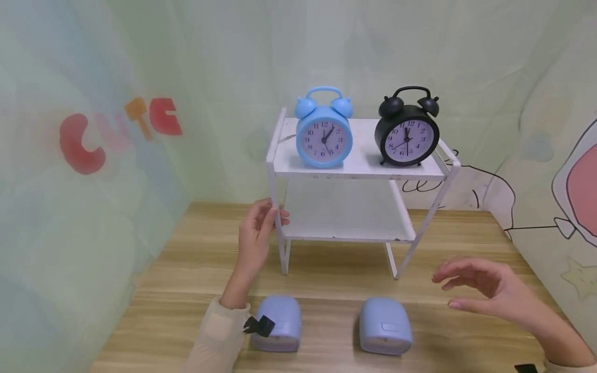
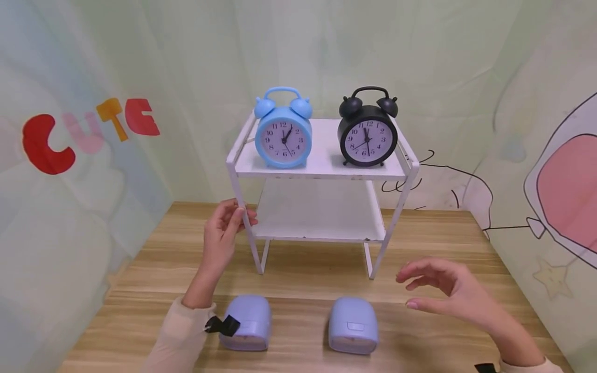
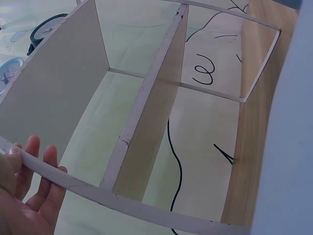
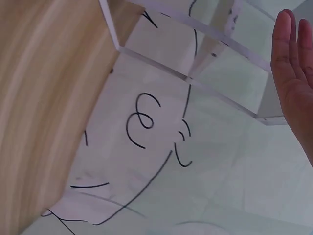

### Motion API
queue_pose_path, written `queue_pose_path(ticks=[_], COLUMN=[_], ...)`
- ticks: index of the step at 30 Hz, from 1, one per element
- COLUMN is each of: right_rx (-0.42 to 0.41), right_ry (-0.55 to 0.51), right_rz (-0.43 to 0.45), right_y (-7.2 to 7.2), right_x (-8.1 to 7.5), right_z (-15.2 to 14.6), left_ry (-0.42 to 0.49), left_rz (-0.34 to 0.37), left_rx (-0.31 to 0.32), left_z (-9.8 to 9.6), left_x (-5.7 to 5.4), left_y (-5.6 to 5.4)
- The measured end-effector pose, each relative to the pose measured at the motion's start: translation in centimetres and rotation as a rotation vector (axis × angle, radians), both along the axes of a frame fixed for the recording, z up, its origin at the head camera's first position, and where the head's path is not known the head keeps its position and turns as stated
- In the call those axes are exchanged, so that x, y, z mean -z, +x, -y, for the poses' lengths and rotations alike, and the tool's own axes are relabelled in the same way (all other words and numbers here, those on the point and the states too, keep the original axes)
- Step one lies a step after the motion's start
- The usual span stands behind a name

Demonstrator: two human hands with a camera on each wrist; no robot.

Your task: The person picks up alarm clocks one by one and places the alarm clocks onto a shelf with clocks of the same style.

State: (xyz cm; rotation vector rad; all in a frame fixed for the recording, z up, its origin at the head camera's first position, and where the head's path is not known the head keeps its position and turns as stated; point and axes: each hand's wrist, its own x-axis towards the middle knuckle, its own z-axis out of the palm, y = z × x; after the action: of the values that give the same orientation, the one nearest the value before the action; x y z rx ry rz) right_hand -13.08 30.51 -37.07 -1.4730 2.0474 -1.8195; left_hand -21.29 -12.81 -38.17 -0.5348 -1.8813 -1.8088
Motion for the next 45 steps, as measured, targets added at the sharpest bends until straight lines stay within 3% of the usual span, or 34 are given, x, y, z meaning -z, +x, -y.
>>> queue_pose_path(ticks=[7, 15, 26, 31, 45], right_rx=[0.050, 0.107, 0.018, 0.036, -0.084], right_ry=[0.075, 0.200, 0.143, 0.146, 0.058], right_rz=[0.017, 0.120, 0.248, 0.335, 0.438], right_y=[1.1, 2.1, 1.8, 1.9, 1.0], right_x=[4.8, 8.2, 9.6, 10.1, 11.6], right_z=[0.9, 2.5, 3.9, 4.1, 3.8], left_ry=[-0.001, 0.001, -0.006, -0.006, -0.007], left_rz=[0.010, 0.014, 0.011, 0.011, 0.016], left_rx=[-0.010, -0.017, -0.017, -0.017, -0.019], left_z=[-0.1, -0.2, -0.1, -0.1, -0.1], left_x=[0.0, -0.2, -0.2, -0.2, -0.1], left_y=[0.0, 0.2, 0.0, 0.1, 0.1])
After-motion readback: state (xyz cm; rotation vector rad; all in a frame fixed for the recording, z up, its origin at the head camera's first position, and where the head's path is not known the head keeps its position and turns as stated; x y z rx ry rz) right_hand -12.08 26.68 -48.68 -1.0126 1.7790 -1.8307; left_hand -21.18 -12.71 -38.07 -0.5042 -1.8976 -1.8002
